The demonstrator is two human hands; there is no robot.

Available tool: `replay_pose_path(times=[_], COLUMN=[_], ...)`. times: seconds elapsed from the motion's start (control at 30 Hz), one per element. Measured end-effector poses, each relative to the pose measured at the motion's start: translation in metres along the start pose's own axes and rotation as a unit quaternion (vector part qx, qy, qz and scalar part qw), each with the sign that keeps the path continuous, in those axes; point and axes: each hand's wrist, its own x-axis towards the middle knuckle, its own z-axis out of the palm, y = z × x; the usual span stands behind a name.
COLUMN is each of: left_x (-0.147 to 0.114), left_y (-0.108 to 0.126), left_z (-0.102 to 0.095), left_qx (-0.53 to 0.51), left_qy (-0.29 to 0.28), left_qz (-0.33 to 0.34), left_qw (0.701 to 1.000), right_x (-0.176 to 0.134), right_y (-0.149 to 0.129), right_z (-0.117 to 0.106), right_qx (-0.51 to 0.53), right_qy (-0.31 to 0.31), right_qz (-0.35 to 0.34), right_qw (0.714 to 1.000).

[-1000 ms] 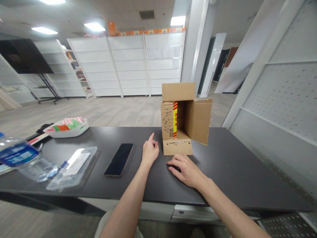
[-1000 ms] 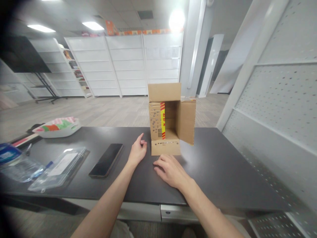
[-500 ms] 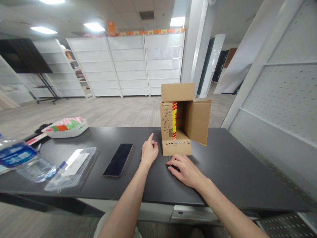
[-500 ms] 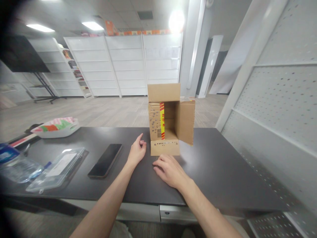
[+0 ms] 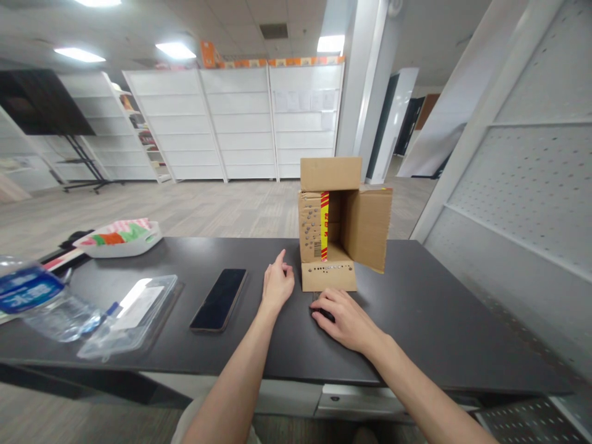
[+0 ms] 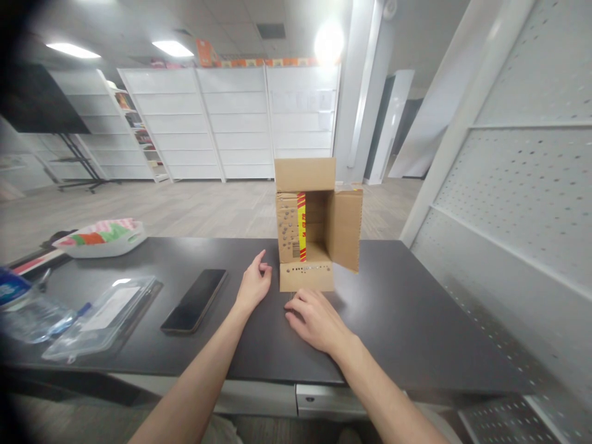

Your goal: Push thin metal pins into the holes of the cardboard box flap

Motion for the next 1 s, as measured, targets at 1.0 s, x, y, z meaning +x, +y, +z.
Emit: replay_pose_path(times=[1.0], left_x=[0.000], left_y=[0.001], left_z=[-0.001], left_qx=[0.001], left_qy=[-0.005], left_qz=[-0.004], left_qw=[1.000], right_x=[0.044], right_y=[0.045], right_z=[-0.003], right_qx=[-0.105], right_qy=[0.188], right_qz=[0.124], right_qw=[0.969])
